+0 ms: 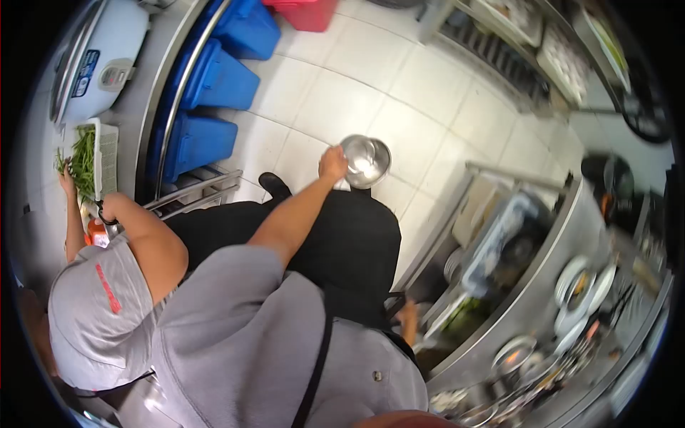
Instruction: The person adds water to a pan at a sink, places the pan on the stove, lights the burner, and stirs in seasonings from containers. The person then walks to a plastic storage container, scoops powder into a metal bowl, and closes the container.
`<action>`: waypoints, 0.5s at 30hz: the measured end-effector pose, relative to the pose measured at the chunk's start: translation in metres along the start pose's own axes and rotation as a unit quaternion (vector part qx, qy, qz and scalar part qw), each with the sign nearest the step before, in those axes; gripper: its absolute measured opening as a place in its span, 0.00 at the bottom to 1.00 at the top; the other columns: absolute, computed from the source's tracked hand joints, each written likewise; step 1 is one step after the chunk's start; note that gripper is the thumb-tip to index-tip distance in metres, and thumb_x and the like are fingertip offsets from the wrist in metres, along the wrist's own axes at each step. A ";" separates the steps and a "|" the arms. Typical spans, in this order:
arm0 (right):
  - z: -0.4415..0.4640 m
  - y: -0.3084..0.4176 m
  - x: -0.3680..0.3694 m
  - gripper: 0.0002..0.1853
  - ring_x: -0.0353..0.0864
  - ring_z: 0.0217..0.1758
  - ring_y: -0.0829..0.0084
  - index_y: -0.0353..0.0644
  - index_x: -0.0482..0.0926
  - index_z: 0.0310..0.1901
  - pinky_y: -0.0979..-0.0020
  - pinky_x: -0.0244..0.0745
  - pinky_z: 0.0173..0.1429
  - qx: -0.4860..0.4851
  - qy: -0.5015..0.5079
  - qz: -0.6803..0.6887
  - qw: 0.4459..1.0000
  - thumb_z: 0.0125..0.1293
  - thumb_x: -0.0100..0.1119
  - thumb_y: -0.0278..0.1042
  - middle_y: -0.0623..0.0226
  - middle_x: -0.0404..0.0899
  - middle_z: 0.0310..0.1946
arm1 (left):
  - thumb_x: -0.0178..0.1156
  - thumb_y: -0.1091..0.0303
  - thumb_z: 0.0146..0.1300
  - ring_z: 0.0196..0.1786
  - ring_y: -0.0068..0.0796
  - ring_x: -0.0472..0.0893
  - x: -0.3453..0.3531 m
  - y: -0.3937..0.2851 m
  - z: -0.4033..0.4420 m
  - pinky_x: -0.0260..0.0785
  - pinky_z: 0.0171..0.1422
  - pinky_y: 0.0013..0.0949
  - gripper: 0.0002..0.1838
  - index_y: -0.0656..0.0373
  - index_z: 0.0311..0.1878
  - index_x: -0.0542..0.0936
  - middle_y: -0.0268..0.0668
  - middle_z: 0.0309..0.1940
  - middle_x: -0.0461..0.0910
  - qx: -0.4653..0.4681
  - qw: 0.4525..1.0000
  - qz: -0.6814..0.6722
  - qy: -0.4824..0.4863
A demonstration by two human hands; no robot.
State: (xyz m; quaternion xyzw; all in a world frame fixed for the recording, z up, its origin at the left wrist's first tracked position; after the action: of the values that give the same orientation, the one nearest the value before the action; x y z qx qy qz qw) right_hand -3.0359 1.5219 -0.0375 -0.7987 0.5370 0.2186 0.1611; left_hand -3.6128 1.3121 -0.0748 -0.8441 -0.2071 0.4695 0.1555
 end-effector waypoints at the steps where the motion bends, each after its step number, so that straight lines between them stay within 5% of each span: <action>1: 0.040 0.036 -0.050 0.15 0.78 0.43 0.45 0.37 0.78 0.43 0.50 0.74 0.50 -0.032 -0.029 -0.063 0.997 0.60 0.55 0.38 0.46 0.79 0.37 | 0.60 0.69 0.53 0.46 0.50 0.79 -0.011 -0.007 -0.003 0.71 0.49 0.50 0.07 0.58 0.35 0.78 0.48 0.37 0.78 0.015 1.000 0.016 0.005; 3: 0.119 0.142 -0.155 0.14 0.78 0.43 0.45 0.37 0.78 0.42 0.49 0.74 0.50 -0.093 -0.097 -0.183 0.974 0.59 0.55 0.38 0.45 0.79 0.36 | 0.58 0.72 0.52 0.37 0.50 0.77 -0.047 -0.006 -0.008 0.69 0.43 0.49 0.06 0.62 0.29 0.71 0.47 0.30 0.74 0.061 0.996 -0.035 -0.056; 4: 0.178 0.199 -0.190 0.16 0.77 0.45 0.44 0.36 0.76 0.44 0.49 0.73 0.49 -0.251 -0.179 -0.183 0.934 0.58 0.56 0.37 0.43 0.78 0.38 | 0.58 0.73 0.51 0.35 0.46 0.76 -0.061 0.012 -0.009 0.69 0.41 0.46 0.06 0.62 0.30 0.71 0.46 0.29 0.74 0.048 0.991 -0.077 -0.094; 5: 0.199 0.291 -0.234 0.19 0.77 0.45 0.44 0.36 0.75 0.49 0.49 0.73 0.51 -0.297 -0.182 -0.174 0.921 0.57 0.56 0.35 0.44 0.78 0.39 | 0.57 0.74 0.50 0.33 0.43 0.76 -0.075 0.032 -0.012 0.69 0.39 0.43 0.05 0.62 0.30 0.72 0.45 0.28 0.73 0.040 0.983 -0.118 -0.132; 7: 0.197 0.494 -0.299 0.21 0.77 0.47 0.45 0.37 0.75 0.53 0.51 0.73 0.51 -0.401 -0.195 -0.143 0.883 0.57 0.56 0.32 0.45 0.78 0.43 | 0.55 0.78 0.51 0.34 0.28 0.79 -0.092 0.084 -0.016 0.71 0.38 0.32 0.10 0.61 0.38 0.78 0.39 0.31 0.78 -0.140 0.956 -0.247 -0.077; 9: 0.219 0.675 -0.303 0.20 0.79 0.48 0.47 0.37 0.76 0.52 0.52 0.74 0.52 -0.496 -0.175 -0.135 0.840 0.57 0.56 0.32 0.45 0.79 0.42 | 0.56 0.78 0.56 0.26 0.25 0.79 -0.117 0.122 -0.035 0.72 0.25 0.30 0.11 0.61 0.43 0.80 0.37 0.32 0.81 -0.273 0.905 -0.313 -0.096; 13: 0.263 0.988 -0.209 0.19 0.78 0.52 0.46 0.38 0.77 0.50 0.55 0.72 0.59 -0.627 -0.055 -0.176 0.757 0.57 0.54 0.37 0.43 0.79 0.45 | 0.53 0.80 0.55 0.29 0.26 0.81 -0.163 0.124 -0.096 0.78 0.27 0.28 0.12 0.60 0.44 0.77 0.37 0.34 0.82 -0.384 0.788 -0.417 -0.239; 15: 0.272 1.107 -0.145 0.13 0.78 0.40 0.56 0.39 0.79 0.42 0.60 0.74 0.47 -0.675 0.069 -0.129 0.723 0.59 0.53 0.36 0.52 0.79 0.36 | 0.52 0.80 0.56 0.29 0.24 0.82 -0.146 0.114 -0.142 0.80 0.30 0.29 0.12 0.57 0.43 0.76 0.36 0.32 0.81 -0.460 0.713 -0.446 -0.283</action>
State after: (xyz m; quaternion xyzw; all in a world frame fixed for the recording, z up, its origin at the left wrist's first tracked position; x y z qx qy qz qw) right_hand -4.1591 1.3588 -0.2180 -0.7707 0.1490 0.4446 -0.4315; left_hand -3.5370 1.1310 0.0516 -0.4484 -0.7847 0.4090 -0.1265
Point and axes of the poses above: each hand's wrist, its own z-axis towards the middle knuckle, its own x-axis out of the palm, y = z × x, the point moved 10 cm from there along z, towards the middle knuckle
